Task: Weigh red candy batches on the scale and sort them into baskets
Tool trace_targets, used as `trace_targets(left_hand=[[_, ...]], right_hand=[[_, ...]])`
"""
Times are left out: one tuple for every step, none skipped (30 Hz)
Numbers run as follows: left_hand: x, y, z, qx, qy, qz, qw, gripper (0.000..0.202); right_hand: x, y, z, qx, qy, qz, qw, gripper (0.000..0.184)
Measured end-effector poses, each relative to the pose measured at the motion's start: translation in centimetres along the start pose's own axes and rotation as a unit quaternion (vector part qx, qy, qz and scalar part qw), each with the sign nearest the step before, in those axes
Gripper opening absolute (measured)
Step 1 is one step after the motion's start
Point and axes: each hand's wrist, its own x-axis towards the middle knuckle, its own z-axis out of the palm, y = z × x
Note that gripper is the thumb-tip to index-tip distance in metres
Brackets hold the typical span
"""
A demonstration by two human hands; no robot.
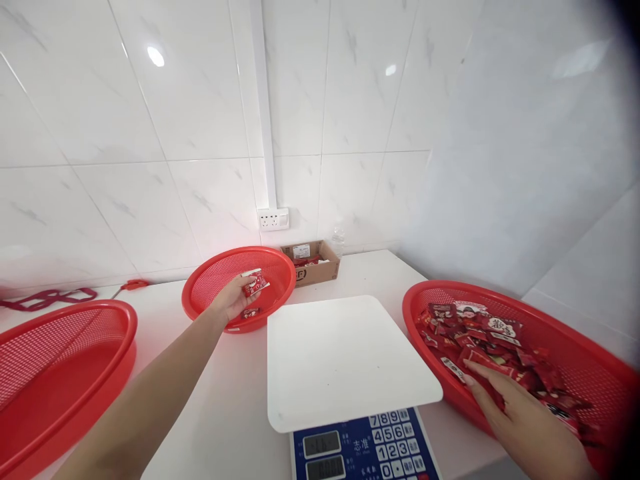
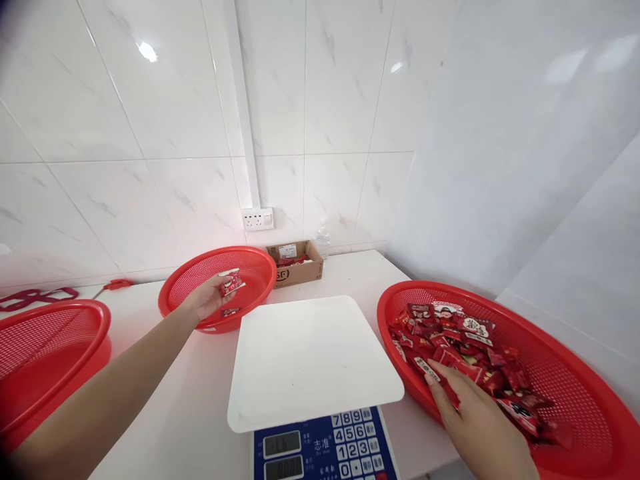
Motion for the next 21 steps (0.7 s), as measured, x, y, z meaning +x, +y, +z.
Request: trace_targets(left_hand=[[-0.1, 0.1, 0.0, -0.003, -0.001, 0.003, 1.0, 0.007], [-0.2, 0.2, 0.1, -0.003, -0.003, 0.006, 1.0, 0.007], [-0.4, 0.3, 0.1, 0.002, -0.005, 0.01, 1.0, 0.008], [-0.5, 0.3, 0.1, 0.011, -0.009, 0.013, 1.0, 0.01], [-0.5, 0.4, 0.1, 0.024, -0.011, 0.017, 1.0, 0.012], [-0.6, 0.3, 0.1, 0.042, -0.012, 0.02, 0.999, 0.013], [-0.5, 0.3, 0.0, 0.063, -0.01, 0.024, 0.998, 0.016], [-0.5, 0.2, -0.1, 0.088, -0.007, 0.029, 0.996, 0.019], [-0.4, 0.1, -0.3, 0.116, -0.003, 0.034, 0.993, 0.023], [-0.3, 0.1, -0.5, 0.147, 0.001, 0.04, 0.988, 0.029], [-0.3, 0.0, -0.7, 0.183, 0.005, 0.045, 0.982, 0.036], [-0.3, -0.2, -1.0, 0.223, 0.008, 0.05, 0.974, 0.046], [-0.4, -0.3, -1.3, 0.265, 0.01, 0.055, 0.963, 0.055], [-0.5, -0.4, -1.5, 0.31, 0.009, 0.061, 0.949, 0.064], [-0.8, -0.6, -1.8, 0.353, 0.006, 0.067, 0.933, 0.07], [-1.1, -0.9, -1.9, 0.393, -0.002, 0.073, 0.916, 0.073], [-1.5, -1.1, -2.1, 0.43, -0.014, 0.077, 0.899, 0.072], [-2.0, -1.4, -2.2, 0.462, -0.031, 0.08, 0.883, 0.067], [-2.5, -1.7, -2.2, 0.49, -0.049, 0.08, 0.866, 0.061], [-3.1, -1.9, -2.3, 0.515, -0.065, 0.081, 0.851, 0.056], [-3.6, -2.1, -2.3, 0.535, -0.078, 0.083, 0.837, 0.051]], right_hand=[[0.0, -0.2, -0.2, -0.005, -0.015, 0.008, 1.0, 0.043], [0.1, -0.3, -0.4, -0.009, -0.027, 0.018, 0.999, 0.044], [0.1, -0.6, -0.5, -0.009, -0.034, 0.028, 0.999, 0.044], [0.2, -0.8, -0.7, -0.007, -0.037, 0.036, 0.999, 0.045], [0.2, -1.0, -0.9, -0.006, -0.039, 0.044, 0.998, 0.045], [0.2, -1.3, -1.1, -0.006, -0.044, 0.052, 0.998, 0.045], [0.3, -1.5, -1.3, -0.008, -0.052, 0.059, 0.997, 0.046], [0.3, -1.8, -1.5, -0.011, -0.063, 0.067, 0.996, 0.046], [0.4, -2.0, -1.7, -0.016, -0.074, 0.075, 0.994, 0.047], [0.4, -2.3, -1.9, -0.022, -0.085, 0.084, 0.993, 0.047], [0.4, -2.5, -2.1, -0.027, -0.094, 0.093, 0.991, 0.048], [0.4, -2.7, -2.3, -0.032, -0.101, 0.101, 0.989, 0.05], [0.4, -2.8, -2.4, -0.036, -0.105, 0.106, 0.988, 0.05], [0.4, -3.0, -2.5, -0.039, -0.108, 0.109, 0.987, 0.051], [0.4, -3.0, -2.6, -0.041, -0.108, 0.11, 0.987, 0.051], [0.4, -3.0, -2.5, -0.042, -0.106, 0.108, 0.988, 0.05], [0.4, -3.0, -2.5, -0.041, -0.104, 0.104, 0.988, 0.049], [0.4, -2.9, -2.4, -0.042, -0.102, 0.099, 0.989, 0.048], [0.4, -2.9, -2.3, -0.042, -0.1, 0.096, 0.989, 0.048], [0.4, -2.8, -2.2, -0.045, -0.099, 0.095, 0.99, 0.047], [0.4, -2.8, -2.1, -0.048, -0.097, 0.095, 0.99, 0.047]])
